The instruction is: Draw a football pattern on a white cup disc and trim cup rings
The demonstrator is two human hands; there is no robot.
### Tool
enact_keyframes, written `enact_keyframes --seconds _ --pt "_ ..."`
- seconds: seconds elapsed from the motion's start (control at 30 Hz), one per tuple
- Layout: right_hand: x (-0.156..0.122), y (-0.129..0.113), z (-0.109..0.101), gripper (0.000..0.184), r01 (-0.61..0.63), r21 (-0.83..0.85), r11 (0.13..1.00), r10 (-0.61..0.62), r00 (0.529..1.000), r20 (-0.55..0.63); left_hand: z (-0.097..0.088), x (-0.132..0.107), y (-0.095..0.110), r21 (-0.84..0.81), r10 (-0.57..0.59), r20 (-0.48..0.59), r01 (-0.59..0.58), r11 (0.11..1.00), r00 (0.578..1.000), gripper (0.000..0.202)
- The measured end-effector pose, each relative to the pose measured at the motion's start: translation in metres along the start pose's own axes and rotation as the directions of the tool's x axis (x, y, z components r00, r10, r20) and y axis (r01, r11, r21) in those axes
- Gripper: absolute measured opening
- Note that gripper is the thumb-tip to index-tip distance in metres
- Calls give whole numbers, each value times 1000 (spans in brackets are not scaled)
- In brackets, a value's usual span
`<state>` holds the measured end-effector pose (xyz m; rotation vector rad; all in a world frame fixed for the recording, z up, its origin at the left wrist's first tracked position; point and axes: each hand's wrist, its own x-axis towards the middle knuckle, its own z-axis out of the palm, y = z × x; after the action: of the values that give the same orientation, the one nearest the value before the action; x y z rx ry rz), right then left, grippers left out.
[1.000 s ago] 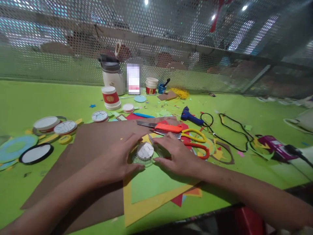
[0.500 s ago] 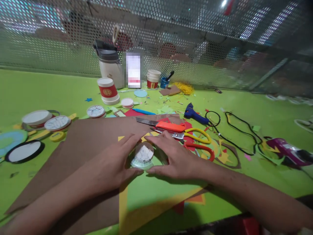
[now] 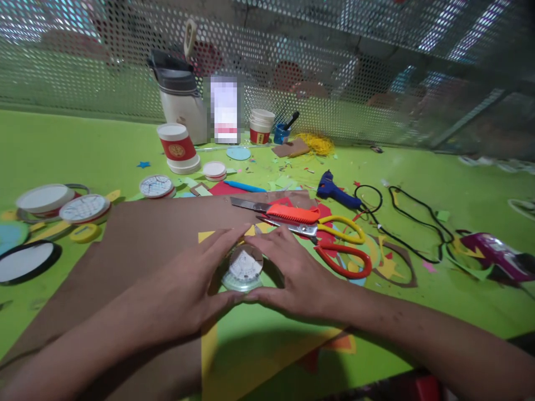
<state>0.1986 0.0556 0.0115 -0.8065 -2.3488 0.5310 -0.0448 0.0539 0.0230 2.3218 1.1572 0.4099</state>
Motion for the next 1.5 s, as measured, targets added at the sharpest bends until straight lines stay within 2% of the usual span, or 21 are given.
enact_keyframes --seconds 0.2,0.37,0.57,0.73,0.97,1.27,1.5 --pt "-1 -1 1 60 -15 12 1000 15 1000 -27 -5 3 9 51 22 -1 -22 998 1000 73" --pt "-2 -1 1 50 28 -2 1000 -28 998 -59 -8 2 17 117 -27 -15 28 993 1000 68" --pt "-5 -2 -1 39 29 -136 990 -42 995 -88 -12 1 19 169 -20 -20 23 985 1000 57" --pt "-6 -6 -1 32 1 -216 976 -17 997 -74 -10 3 17 204 -27 0 26 979 1000 54" --pt "-9 -8 -1 32 -20 -214 977 3 997 -81 -6 1 24 271 -67 -79 86 959 995 59" --pt "-14 -12 1 27 -6 -165 986 -6 998 -68 -3 0 24 234 -11 -107 36 972 994 52" --pt "-15 -19 6 27 54 -214 975 -68 996 -60 -6 -2 17 158 -14 -26 18 987 1000 58"
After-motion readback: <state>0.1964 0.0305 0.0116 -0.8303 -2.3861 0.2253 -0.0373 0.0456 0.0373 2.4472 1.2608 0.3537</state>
